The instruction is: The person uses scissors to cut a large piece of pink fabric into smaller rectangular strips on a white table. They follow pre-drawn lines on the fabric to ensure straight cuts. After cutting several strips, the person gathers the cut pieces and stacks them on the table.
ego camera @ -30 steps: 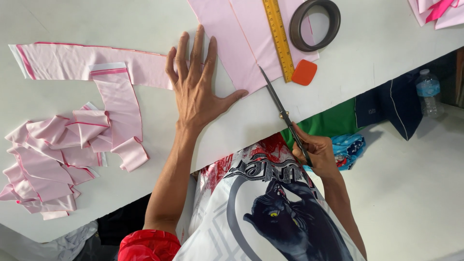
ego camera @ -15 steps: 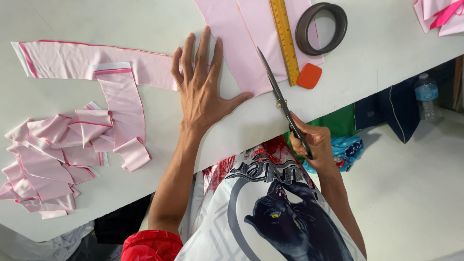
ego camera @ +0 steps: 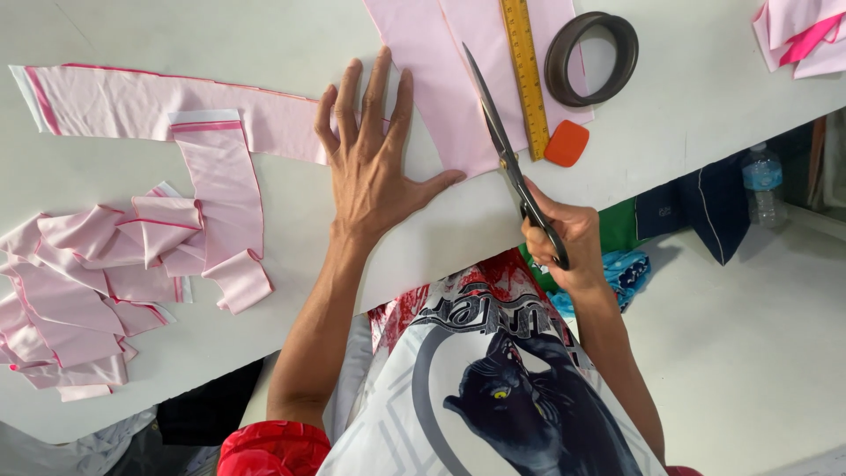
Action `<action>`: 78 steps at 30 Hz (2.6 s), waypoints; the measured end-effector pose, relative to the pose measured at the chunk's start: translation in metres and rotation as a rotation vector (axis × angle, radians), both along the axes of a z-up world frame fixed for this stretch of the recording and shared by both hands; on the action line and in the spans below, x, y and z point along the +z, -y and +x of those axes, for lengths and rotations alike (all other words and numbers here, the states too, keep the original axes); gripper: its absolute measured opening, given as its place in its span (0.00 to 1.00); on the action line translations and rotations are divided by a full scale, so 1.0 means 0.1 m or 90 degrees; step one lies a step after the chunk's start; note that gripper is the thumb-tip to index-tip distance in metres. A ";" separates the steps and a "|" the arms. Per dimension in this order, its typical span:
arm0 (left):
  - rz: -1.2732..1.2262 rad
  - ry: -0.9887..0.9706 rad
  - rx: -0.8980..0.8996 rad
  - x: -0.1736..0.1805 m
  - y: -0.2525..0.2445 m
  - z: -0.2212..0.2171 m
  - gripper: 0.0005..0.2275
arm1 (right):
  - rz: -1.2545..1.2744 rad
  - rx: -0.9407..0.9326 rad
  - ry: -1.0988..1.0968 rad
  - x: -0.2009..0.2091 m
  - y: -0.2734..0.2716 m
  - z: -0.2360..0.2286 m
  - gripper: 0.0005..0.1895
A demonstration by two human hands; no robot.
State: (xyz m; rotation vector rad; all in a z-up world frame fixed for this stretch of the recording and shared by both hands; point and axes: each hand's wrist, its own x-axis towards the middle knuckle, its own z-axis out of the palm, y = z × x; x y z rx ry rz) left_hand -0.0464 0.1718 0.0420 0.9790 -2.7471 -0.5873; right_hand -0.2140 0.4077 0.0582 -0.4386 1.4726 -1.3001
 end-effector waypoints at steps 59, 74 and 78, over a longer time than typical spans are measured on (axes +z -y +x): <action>0.002 -0.048 -0.016 0.05 0.08 0.03 0.50 | 0.024 0.032 0.010 0.08 1.32 -0.27 0.32; 0.003 -0.048 -0.020 0.03 0.09 0.04 0.51 | 0.030 -0.001 0.016 0.08 1.62 -0.34 0.29; 0.009 -0.044 -0.025 0.04 0.09 0.04 0.52 | 0.004 0.029 -0.012 0.01 1.66 -0.36 0.27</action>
